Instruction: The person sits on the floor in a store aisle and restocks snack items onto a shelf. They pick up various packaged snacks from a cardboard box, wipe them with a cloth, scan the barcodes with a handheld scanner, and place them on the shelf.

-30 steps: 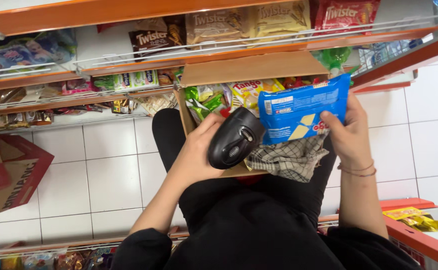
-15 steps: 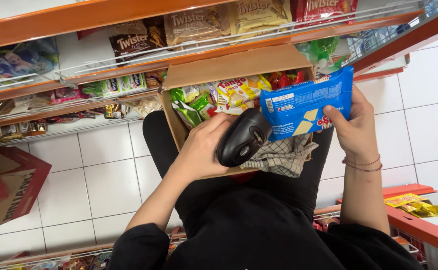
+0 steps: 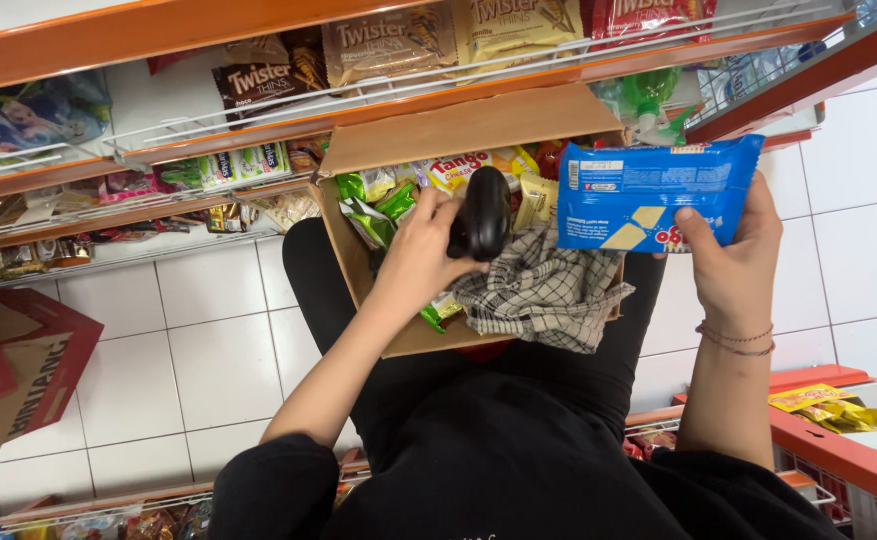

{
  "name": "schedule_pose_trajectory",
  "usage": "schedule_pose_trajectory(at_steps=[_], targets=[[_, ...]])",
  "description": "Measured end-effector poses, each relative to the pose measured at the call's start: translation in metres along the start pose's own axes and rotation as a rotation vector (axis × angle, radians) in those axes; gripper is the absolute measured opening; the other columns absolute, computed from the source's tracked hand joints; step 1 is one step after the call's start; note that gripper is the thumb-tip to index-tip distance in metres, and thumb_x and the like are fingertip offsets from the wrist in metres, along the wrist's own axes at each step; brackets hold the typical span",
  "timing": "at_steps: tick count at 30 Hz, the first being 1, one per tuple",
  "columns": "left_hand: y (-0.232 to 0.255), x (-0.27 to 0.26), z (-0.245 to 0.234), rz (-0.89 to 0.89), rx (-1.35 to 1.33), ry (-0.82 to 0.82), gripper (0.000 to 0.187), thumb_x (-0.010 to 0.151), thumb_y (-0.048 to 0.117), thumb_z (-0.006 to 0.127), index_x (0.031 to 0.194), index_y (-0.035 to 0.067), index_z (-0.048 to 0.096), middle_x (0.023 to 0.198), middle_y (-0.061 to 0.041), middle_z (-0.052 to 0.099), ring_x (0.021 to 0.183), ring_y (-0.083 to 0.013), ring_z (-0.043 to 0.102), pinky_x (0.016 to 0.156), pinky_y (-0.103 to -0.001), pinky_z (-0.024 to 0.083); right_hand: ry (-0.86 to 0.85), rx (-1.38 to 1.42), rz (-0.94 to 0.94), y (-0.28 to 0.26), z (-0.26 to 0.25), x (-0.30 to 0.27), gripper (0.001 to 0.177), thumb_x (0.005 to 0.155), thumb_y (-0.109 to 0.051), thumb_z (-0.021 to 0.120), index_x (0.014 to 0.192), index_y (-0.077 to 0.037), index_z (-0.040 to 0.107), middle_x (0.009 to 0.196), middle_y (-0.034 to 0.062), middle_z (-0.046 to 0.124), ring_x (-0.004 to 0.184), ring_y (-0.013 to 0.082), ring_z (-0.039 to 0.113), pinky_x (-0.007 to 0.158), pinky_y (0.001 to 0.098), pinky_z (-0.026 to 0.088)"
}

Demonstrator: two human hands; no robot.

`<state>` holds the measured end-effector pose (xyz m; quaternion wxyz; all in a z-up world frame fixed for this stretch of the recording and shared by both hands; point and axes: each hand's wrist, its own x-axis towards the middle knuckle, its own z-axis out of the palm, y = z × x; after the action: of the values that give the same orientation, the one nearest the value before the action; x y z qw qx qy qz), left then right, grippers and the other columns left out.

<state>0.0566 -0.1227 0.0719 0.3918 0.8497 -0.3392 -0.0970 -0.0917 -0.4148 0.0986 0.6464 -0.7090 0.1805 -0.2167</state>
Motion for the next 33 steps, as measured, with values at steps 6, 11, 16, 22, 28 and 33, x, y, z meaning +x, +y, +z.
schedule_pose_trajectory(at_steps=[6,11,16,22,28,33], targets=[[0.006,0.0,0.009,0.038,0.117,-0.015,0.097,0.059,0.011,0.089,0.145,-0.007,0.047,0.131,-0.02,0.048,0.123,-0.0406,0.053,0.103,-0.049,0.043,0.027,-0.046,-0.061,-0.001,0.003,-0.006,0.041,0.103,0.006,0.064,0.142,0.003,0.052,0.124,0.0059,0.066,0.109,0.0095,0.064,0.097,0.0252,0.056],[0.033,-0.008,-0.017,-0.083,0.314,-0.109,0.084,0.071,0.022,0.087,0.138,-0.008,0.047,0.136,-0.022,0.05,0.126,-0.0429,0.051,0.1,-0.051,0.041,0.057,-0.051,-0.094,-0.006,0.013,-0.015,0.041,0.102,0.005,0.067,0.139,0.001,0.051,0.126,0.0042,0.064,0.114,0.0095,0.061,0.102,0.0248,0.051],[0.088,-0.023,-0.039,-0.025,-0.212,-0.019,0.061,0.095,0.024,0.077,0.148,0.005,0.056,0.14,-0.014,0.062,0.13,-0.0312,0.064,0.109,-0.041,0.053,0.11,-0.138,-0.173,-0.02,0.038,-0.031,0.039,0.099,0.006,0.069,0.133,0.001,0.049,0.122,0.0044,0.063,0.112,0.0099,0.059,0.101,0.0247,0.05],[0.127,-0.017,-0.026,0.246,-0.506,0.141,0.077,0.084,0.02,0.079,0.146,-0.003,0.039,0.139,-0.024,0.055,0.128,-0.0318,0.058,0.105,-0.041,0.049,-0.173,-0.144,-0.478,-0.053,0.075,-0.055,0.033,0.098,-0.02,0.053,0.119,0.004,0.06,0.125,0.0199,0.061,0.11,0.0245,0.062,0.096,0.0328,0.052],[0.104,-0.006,-0.015,-0.152,-0.803,0.129,0.035,0.103,0.009,0.064,0.135,-0.003,0.055,0.112,-0.008,0.073,0.102,-0.0095,0.067,0.093,-0.027,0.056,-0.102,-0.26,-0.546,-0.067,0.079,-0.049,0.032,0.1,-0.02,0.062,0.124,0.002,0.062,0.133,0.0194,0.065,0.122,0.0304,0.063,0.101,0.0333,0.053],[0.089,-0.006,-0.013,-0.104,-1.06,0.136,0.037,0.104,0.007,0.06,0.139,-0.002,0.051,0.12,-0.006,0.069,0.109,-0.0086,0.064,0.098,-0.028,0.053,0.112,-0.028,-0.363,-0.055,0.068,-0.037,0.054,0.089,-0.004,0.065,0.137,0.002,0.041,0.137,0.0137,0.049,0.13,0.0244,0.05,0.111,0.036,0.043]])
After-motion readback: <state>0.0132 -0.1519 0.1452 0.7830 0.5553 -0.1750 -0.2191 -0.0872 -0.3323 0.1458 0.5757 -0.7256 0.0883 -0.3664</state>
